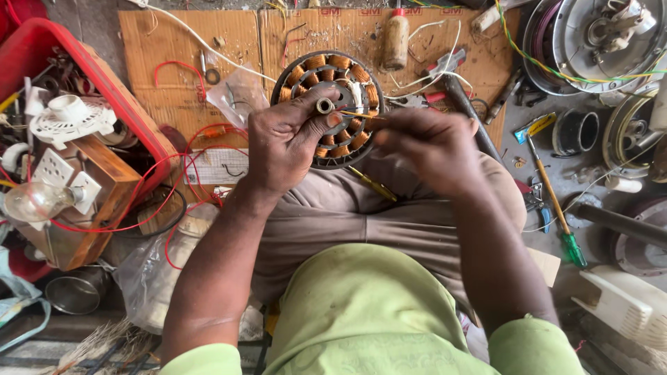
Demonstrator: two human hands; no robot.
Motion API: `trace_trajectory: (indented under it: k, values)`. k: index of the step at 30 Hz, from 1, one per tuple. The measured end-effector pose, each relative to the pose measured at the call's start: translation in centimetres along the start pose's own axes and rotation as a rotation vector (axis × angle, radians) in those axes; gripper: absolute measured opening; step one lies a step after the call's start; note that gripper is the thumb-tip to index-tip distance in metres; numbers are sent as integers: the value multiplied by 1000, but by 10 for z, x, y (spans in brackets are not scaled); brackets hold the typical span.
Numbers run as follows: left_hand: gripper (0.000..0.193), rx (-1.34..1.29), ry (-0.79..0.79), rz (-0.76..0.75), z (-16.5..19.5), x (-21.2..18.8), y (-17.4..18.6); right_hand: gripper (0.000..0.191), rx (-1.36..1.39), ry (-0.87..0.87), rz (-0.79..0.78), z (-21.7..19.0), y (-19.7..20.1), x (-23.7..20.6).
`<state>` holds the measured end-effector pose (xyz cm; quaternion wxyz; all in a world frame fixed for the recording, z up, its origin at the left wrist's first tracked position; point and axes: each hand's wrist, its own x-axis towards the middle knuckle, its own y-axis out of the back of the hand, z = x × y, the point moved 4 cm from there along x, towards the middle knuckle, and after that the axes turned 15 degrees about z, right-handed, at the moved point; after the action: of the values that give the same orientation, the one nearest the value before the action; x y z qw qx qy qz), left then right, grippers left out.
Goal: The person repairs a fan motor while sitting on the floor, connecting wires to the stator coils and threading them through the central shaft. They use a screwdriver to probe the coils and manipulate thin wires by hand.
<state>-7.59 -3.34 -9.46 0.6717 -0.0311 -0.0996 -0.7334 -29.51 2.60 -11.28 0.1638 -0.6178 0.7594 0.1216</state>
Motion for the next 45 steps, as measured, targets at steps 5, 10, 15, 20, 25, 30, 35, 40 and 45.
trace_trajectory:
  k: [5,10,15,20,25,30,35,40,45]
  values:
    - [34,-110,80,0,0,-15,18,32,-120,8,35,-2,-45,-25]
    - [37,-179,124,157,0,-37,40,35,546,-110,216,4,-63,-40]
    - [32,-269,302,253,-8,-59,40,21,208,-114,299,29,-67,-56]
    - [32,-330,329,230,-4,-62,37,23,-17,-96,201,30,-76,-71]
    - [32,-277,391,229,1,-63,37,50,81,72,167,-7,-68,-64]
    - [32,-561,580,218,0,-69,29,34,99,283,123,-21,-80,-53]
    - [33,-607,611,241,-4,-70,29,17,-3,106,287,4,-86,-60]
    - [33,-556,483,261,-4,-61,31,17,-63,32,218,14,-103,-68]
    - [37,-144,218,190,4,-56,43,20,107,105,237,-6,-91,-63]
